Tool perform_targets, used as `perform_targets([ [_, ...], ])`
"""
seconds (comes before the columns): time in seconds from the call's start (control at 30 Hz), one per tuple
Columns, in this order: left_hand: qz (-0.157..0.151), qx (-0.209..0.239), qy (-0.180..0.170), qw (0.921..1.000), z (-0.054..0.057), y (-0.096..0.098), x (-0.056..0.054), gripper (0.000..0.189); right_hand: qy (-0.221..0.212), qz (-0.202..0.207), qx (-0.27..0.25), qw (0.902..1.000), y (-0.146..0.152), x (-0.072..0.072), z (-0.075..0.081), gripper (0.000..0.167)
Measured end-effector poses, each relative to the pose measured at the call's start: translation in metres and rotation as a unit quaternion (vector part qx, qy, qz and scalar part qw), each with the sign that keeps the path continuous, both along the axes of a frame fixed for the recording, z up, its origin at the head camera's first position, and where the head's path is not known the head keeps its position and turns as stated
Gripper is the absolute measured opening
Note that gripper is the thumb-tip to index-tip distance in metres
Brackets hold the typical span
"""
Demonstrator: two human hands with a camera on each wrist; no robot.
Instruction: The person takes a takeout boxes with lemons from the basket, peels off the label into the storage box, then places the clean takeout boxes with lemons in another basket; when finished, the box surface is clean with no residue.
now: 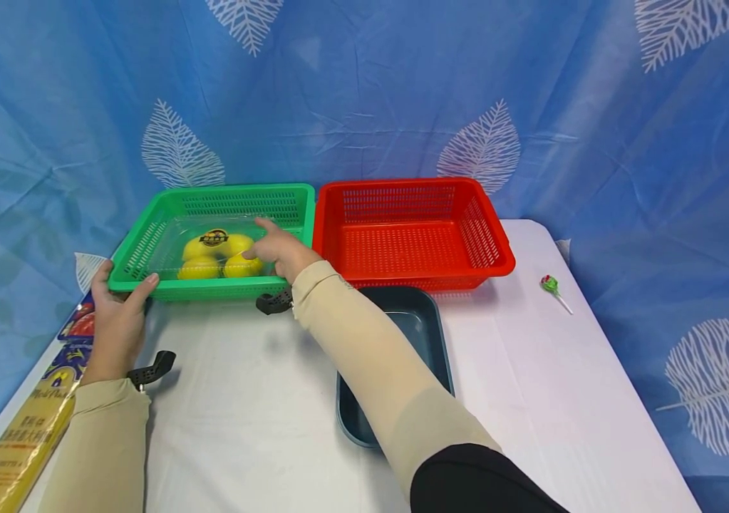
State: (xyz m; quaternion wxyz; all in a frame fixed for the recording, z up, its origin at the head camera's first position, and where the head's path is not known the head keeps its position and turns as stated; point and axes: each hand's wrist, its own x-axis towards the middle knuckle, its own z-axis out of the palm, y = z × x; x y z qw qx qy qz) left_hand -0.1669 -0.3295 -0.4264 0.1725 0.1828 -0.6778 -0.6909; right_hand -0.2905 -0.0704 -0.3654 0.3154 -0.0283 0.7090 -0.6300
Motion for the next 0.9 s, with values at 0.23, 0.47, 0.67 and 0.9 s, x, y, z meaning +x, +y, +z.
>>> perform_targets([
  [0.23,0.001,0.003,-0.002,1.0,-0.0009,-0.0011,0.0001,0.093,0.004,0.0,-0.004,1.0,-0.0005,0.0015,-0.0014,0.085],
  [0.47,0.002,-0.001,-0.006,1.0,-0.0008,-0.0001,0.0008,0.093,0.007,0.002,-0.001,1.0,-0.0002,0.0007,-0.0029,0.085],
  [0.67,0.002,-0.001,-0.007,1.0,-0.0011,0.0006,0.0014,0.093,0.008,0.003,-0.006,0.9999,-0.0003,0.0018,-0.0028,0.084],
  [0.9,0.003,-0.007,-0.011,0.9999,0.0,0.0012,0.0031,0.093,0.004,-0.012,-0.035,0.9993,-0.001,0.003,-0.0037,0.08],
])
